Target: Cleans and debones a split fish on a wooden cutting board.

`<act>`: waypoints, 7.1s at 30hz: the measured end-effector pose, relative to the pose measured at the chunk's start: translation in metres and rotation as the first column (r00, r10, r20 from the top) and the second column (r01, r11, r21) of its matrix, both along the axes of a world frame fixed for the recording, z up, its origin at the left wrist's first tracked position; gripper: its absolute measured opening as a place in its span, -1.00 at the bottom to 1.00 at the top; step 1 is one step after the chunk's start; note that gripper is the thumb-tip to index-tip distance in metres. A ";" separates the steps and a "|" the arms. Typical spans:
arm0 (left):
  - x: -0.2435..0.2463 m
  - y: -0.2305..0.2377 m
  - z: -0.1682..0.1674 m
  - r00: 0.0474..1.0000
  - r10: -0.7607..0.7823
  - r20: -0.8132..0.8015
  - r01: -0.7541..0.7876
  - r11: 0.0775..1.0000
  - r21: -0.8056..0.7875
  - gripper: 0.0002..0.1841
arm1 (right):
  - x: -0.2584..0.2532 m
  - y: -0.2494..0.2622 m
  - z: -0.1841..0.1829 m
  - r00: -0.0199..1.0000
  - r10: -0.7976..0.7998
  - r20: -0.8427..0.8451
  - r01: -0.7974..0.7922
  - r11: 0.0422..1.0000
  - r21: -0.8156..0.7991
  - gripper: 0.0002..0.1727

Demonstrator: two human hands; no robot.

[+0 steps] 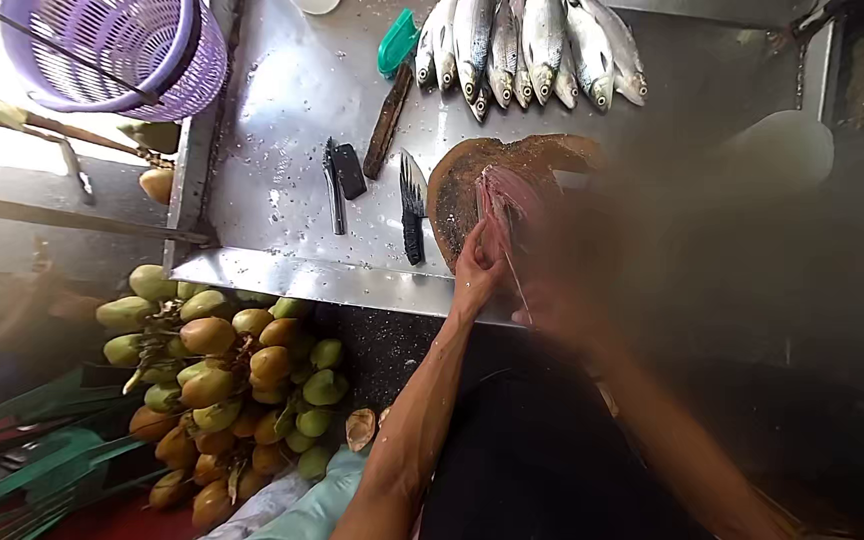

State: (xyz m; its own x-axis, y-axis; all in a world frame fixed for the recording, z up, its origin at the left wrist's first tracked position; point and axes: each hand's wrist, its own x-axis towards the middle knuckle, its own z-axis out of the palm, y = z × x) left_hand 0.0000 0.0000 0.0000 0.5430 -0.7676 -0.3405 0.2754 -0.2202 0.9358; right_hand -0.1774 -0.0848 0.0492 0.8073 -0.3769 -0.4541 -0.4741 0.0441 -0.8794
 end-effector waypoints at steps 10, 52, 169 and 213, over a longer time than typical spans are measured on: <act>0.002 0.007 0.016 0.953 -0.149 0.263 0.132 0.988 0.083 -0.17 | 0.035 -0.018 -0.008 0.999 -0.053 -0.009 0.053 0.995 0.086 -0.49; 0.016 0.008 0.005 0.942 0.128 -0.310 -0.144 0.989 -0.031 -0.03 | 0.007 0.030 0.015 0.895 0.157 -0.418 -0.399 0.702 -0.590 -0.44; 0.013 0.002 0.010 0.874 0.236 -0.425 -0.227 0.971 0.072 -0.30 | 0.006 0.012 -0.018 0.948 0.249 -0.197 -0.312 0.844 -0.436 -0.44; 0.022 0.010 -0.003 0.934 0.140 -0.328 -0.137 0.990 0.032 -0.31 | 0.024 -0.024 -0.017 0.994 -0.044 0.104 0.007 0.941 0.338 -0.59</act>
State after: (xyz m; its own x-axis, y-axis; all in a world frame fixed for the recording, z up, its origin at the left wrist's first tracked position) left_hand 0.0218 0.0095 -0.0032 0.5004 -0.6889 -0.5243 0.5958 -0.1653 0.7859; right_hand -0.1534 -0.1088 0.0324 0.8507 -0.2383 -0.4685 -0.3719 0.3570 -0.8569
